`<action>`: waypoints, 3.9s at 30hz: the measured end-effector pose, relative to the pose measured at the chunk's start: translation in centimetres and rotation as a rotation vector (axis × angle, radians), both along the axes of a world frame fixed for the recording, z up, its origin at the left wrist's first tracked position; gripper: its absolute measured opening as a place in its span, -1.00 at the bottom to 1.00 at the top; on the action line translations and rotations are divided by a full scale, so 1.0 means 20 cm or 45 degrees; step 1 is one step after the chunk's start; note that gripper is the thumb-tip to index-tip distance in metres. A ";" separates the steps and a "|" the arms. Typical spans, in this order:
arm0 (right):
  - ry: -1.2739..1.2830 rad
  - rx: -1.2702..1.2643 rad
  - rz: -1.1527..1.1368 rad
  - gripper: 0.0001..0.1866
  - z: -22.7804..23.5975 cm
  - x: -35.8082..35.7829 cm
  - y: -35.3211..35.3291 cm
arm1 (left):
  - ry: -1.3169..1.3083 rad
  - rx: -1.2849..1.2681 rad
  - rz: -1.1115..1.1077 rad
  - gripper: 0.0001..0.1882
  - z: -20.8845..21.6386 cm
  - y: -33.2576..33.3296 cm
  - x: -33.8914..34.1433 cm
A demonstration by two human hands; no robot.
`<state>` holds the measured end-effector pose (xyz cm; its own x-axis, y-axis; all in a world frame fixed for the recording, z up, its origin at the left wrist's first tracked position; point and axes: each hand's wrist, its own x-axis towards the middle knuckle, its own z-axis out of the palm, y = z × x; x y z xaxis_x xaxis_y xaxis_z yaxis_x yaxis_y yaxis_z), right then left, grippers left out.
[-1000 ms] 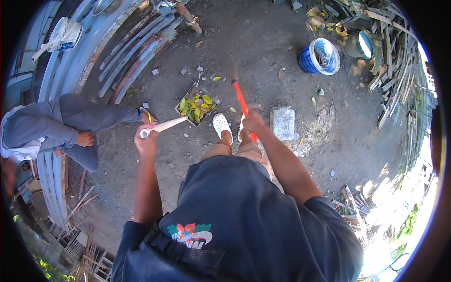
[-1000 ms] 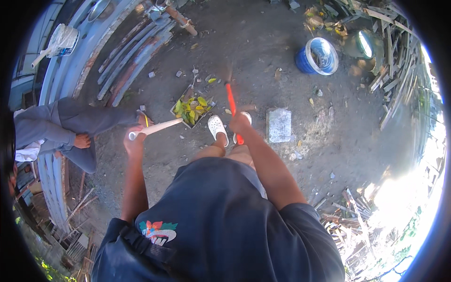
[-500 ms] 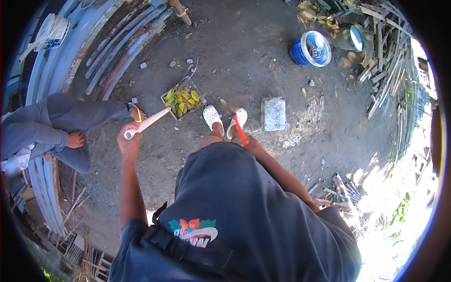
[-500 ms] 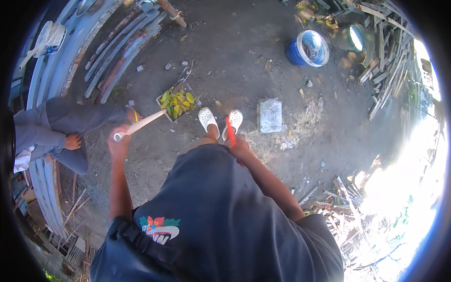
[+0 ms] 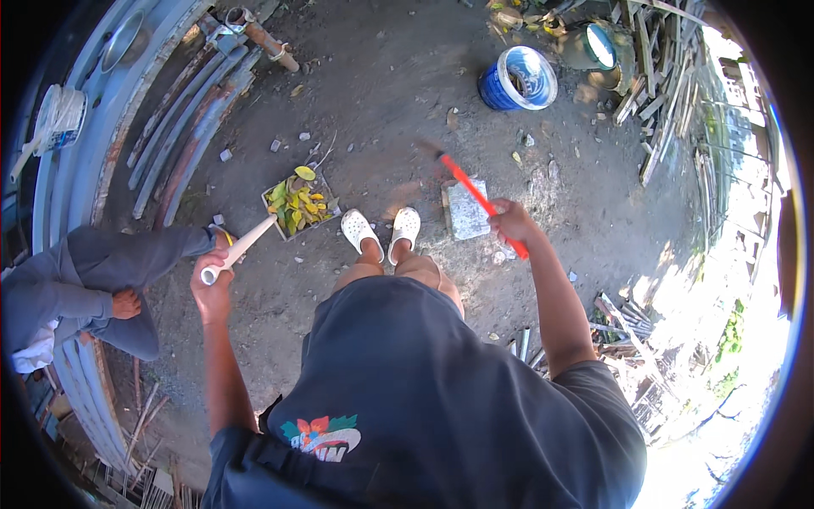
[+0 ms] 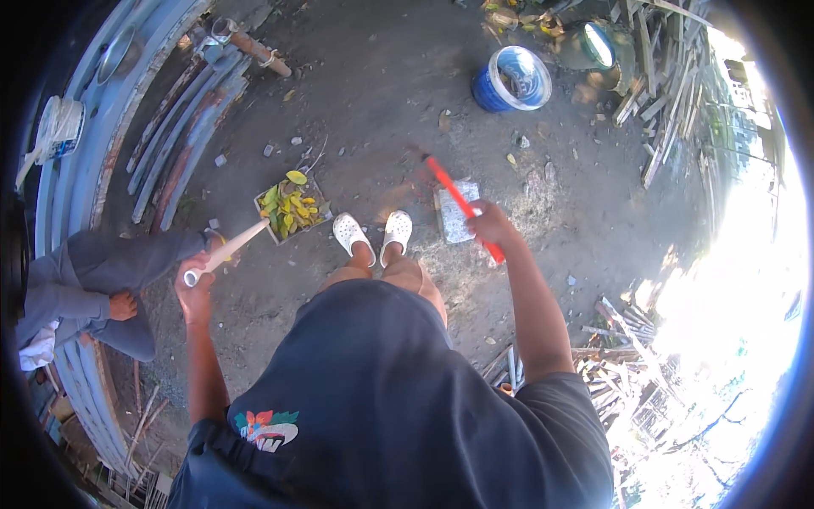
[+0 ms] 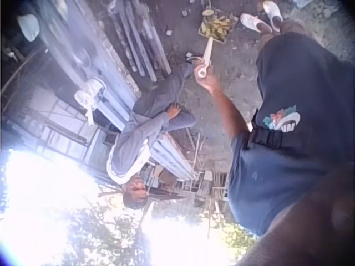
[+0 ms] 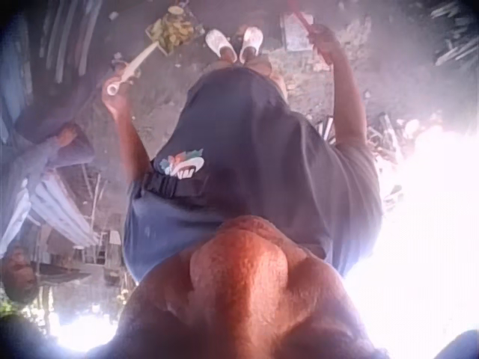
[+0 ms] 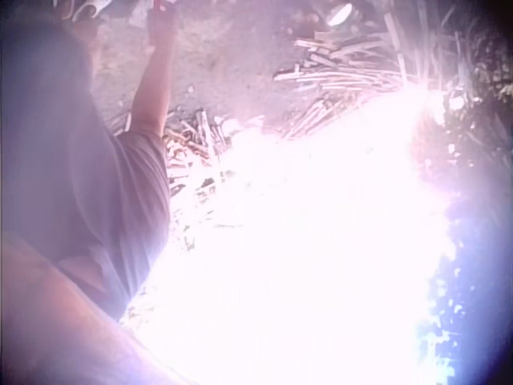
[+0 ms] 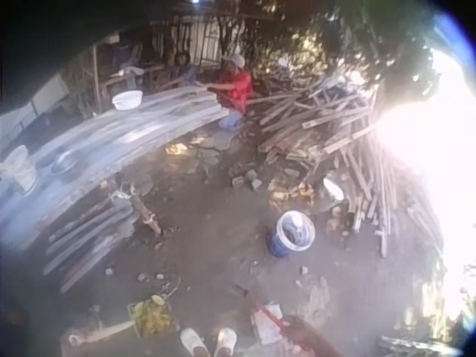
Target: The person sweeps dry leaves and debris from the ground using a broom and a dustpan, then transfers the collected material into a bucket. The person moves around an outdoor area with scattered construction materials and other people nearby.
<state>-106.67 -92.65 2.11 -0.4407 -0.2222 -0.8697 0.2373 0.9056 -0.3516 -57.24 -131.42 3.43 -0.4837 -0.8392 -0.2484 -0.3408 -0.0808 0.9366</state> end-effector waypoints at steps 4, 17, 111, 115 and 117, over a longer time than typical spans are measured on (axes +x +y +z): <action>0.405 0.038 -0.054 -0.43 -0.53 -0.29 0.08 | -0.050 -0.035 -0.033 -0.64 0.05 -0.02 -0.09; 0.046 0.086 0.181 -0.34 0.01 0.09 0.16 | -0.074 -0.028 0.024 -0.73 -0.19 0.16 -0.68; 0.899 -0.572 -2.510 -0.38 -0.10 -0.64 0.31 | 0.690 -1.258 -2.361 -0.69 1.04 1.98 -5.30; 0.831 -0.635 -2.158 -0.39 -0.02 -0.87 0.29 | 0.681 -1.161 -2.327 -0.67 1.09 1.79 -5.40; 0.973 -0.470 -1.848 -0.40 -0.07 -1.03 0.28 | 0.672 -1.131 -2.297 -0.68 1.08 1.74 -5.41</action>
